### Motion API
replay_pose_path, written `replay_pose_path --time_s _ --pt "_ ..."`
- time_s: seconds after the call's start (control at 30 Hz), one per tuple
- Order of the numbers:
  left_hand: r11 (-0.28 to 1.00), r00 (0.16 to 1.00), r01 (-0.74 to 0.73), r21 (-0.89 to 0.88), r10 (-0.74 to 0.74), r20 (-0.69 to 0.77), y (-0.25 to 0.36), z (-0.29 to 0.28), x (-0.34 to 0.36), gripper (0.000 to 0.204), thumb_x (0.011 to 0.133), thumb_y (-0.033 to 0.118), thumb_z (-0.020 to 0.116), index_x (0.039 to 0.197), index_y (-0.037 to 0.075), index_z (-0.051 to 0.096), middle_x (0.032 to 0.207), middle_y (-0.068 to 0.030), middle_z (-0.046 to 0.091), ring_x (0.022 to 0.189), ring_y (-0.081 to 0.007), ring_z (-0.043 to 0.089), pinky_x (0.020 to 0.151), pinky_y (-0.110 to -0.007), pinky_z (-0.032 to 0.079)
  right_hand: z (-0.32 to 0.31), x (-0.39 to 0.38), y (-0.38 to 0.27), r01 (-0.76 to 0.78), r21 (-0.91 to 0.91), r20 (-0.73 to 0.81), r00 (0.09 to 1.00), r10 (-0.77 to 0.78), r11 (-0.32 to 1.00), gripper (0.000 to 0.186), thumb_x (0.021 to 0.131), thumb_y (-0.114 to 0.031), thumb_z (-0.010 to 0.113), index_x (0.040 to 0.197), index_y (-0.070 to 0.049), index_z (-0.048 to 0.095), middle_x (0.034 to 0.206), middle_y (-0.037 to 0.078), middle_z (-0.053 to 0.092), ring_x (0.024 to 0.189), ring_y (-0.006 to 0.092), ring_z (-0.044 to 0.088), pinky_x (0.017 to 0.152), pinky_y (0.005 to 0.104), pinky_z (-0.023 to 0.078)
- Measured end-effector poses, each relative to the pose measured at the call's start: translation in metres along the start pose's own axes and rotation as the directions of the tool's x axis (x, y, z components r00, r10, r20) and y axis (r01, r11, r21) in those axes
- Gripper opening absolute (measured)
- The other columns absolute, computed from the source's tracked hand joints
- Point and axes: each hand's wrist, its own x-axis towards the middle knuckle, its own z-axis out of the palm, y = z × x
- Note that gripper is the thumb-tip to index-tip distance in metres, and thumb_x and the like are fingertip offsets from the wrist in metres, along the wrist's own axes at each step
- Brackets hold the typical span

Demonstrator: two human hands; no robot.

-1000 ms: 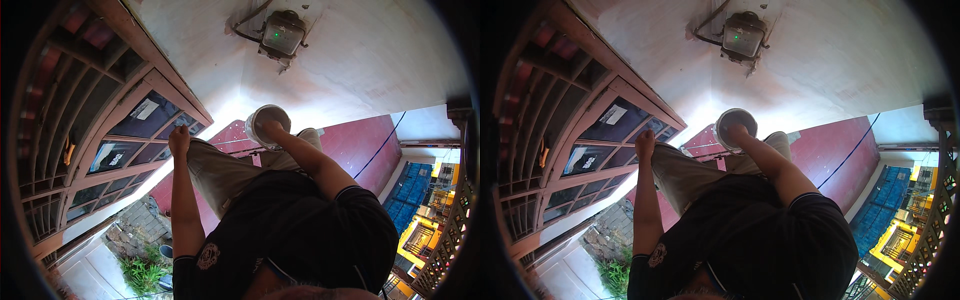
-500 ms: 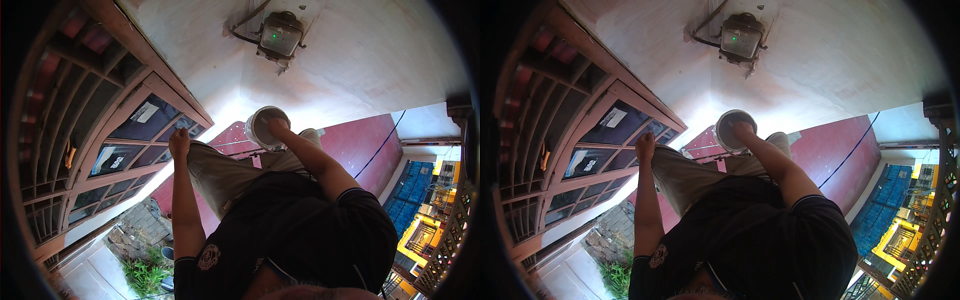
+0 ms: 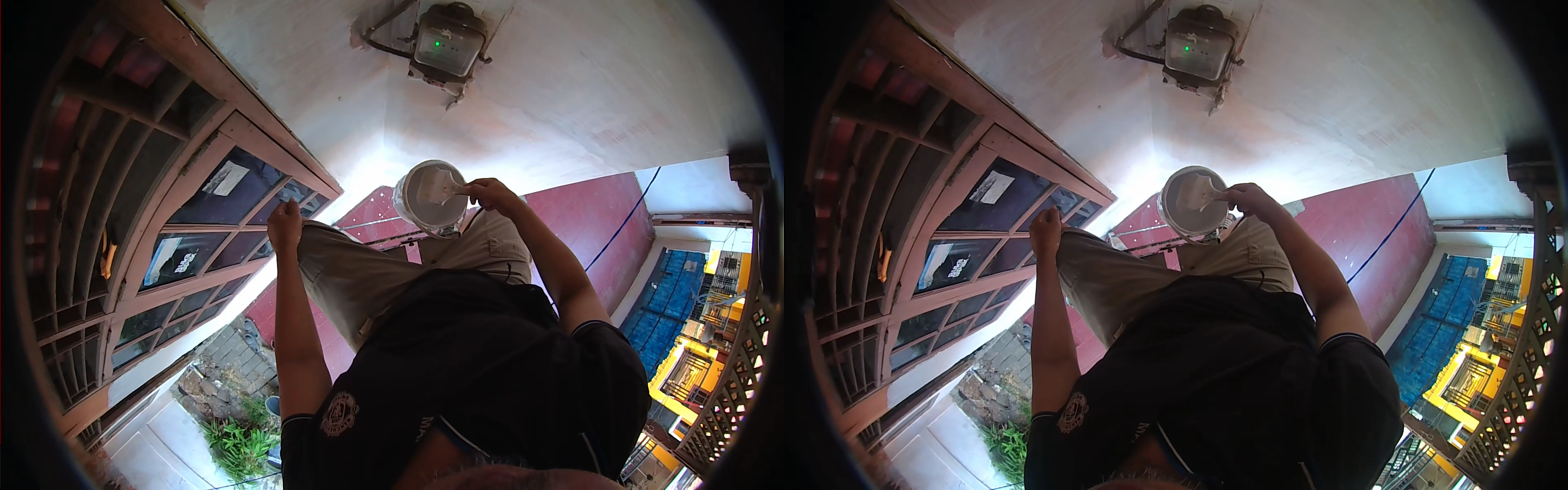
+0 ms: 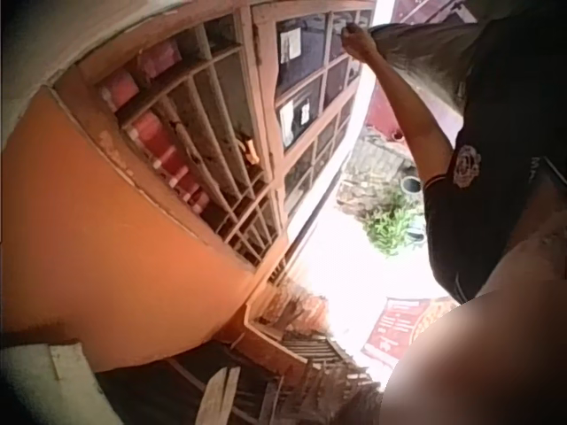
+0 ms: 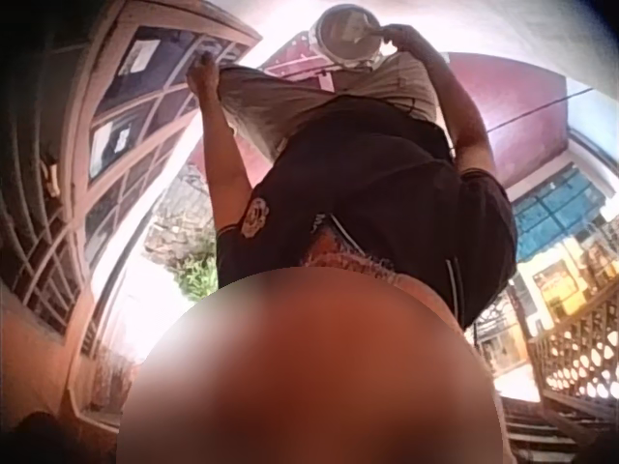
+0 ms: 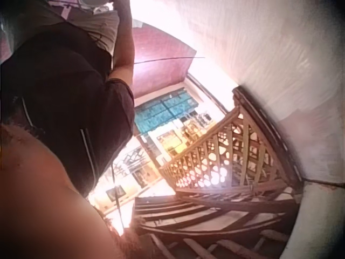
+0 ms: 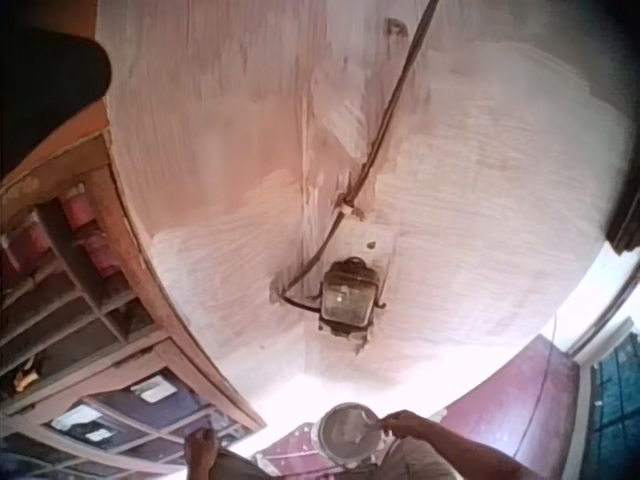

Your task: The person applies paint to a ceiling and wall area around an electrical box using a brush, dipping the brush into a bucket, and then descends a metal ladder.

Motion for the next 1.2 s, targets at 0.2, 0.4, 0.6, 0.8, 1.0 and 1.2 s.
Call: replay_pose_path --time_s 0.2,0.4,0.6,0.8,1.0,1.2 --pt "0.997 0.999 -0.042 0.067 0.042 0.002 -0.002 0.000 0.000 0.045 0.096 0.040 0.049 0.086 0.002 0.069 0.088 -0.0235 0.069 0.087 -0.0463 0.064 0.078 -0.052 0.049 -0.008 -0.017 0.022 0.038 0.289 0.106 0.992 -0.072 0.957 0.038 0.099 -0.037 0.061 0.118 -0.005 0.068 0.072 -0.003 0.052 0.049 0.0025 0.034 0.043 0.0191 0.026" --pt "1.000 1.000 -0.021 0.022 0.021 0.017 -0.002 0.001 0.002 0.045 0.095 0.041 0.049 0.086 0.002 0.070 0.089 -0.0236 0.069 0.087 -0.0469 0.064 0.078 -0.053 0.049 -0.017 -0.014 0.043 -0.068 0.445 0.132 0.991 0.010 0.893 0.039 0.100 -0.033 0.059 0.124 -0.003 0.062 0.070 -0.002 0.048 0.047 0.0038 0.033 0.042 0.0202 0.025" --pt "0.999 1.000 0.015 0.050 -0.014 -0.017 -0.007 0.002 0.001 0.043 0.095 0.040 0.050 0.086 0.003 0.070 0.090 -0.0234 0.069 0.087 -0.0475 0.063 0.077 -0.053 0.049 -0.008 -0.019 0.039 -0.112 0.463 0.134 0.989 0.056 0.879 0.038 0.100 -0.035 0.059 0.124 -0.005 0.063 0.068 -0.003 0.048 0.047 0.0046 0.033 0.041 0.0205 0.025" --pt "0.996 0.998 -0.022 0.085 0.027 -0.061 -0.015 0.000 0.003 0.042 0.095 0.040 0.052 0.085 0.003 0.070 0.088 -0.0236 0.069 0.087 -0.0470 0.064 0.077 -0.053 0.050 -0.004 -0.034 0.018 0.003 0.482 0.165 0.982 -0.095 0.876 0.028 0.101 -0.029 0.057 0.113 -0.005 0.064 0.069 -0.005 0.047 0.050 0.0039 0.035 0.044 0.0203 0.028" --pt "0.998 0.997 -0.033 0.055 0.037 -0.067 -0.008 0.003 -0.001 0.043 0.095 0.039 0.051 0.084 0.002 0.071 0.088 -0.0236 0.069 0.086 -0.0457 0.066 0.078 -0.053 0.051 0.000 -0.065 -0.084 0.205 0.498 0.147 0.938 -0.315 0.843 0.038 0.101 -0.030 0.061 0.126 -0.001 0.061 0.073 -0.006 0.048 0.050 0.0017 0.033 0.044 0.0181 0.027" --pt "0.995 0.996 -0.072 0.066 0.075 -0.052 -0.018 0.005 0.003 0.044 0.094 0.040 0.049 0.088 0.003 0.072 0.091 -0.0253 0.069 0.089 -0.0468 0.065 0.081 -0.053 0.051 -0.006 -0.096 -0.229 0.559 0.411 -0.129 0.818 -0.561 0.720 0.040 0.098 -0.027 0.065 0.130 -0.002 0.058 0.074 -0.005 0.048 0.053 0.0024 0.034 0.046 0.0182 0.027"
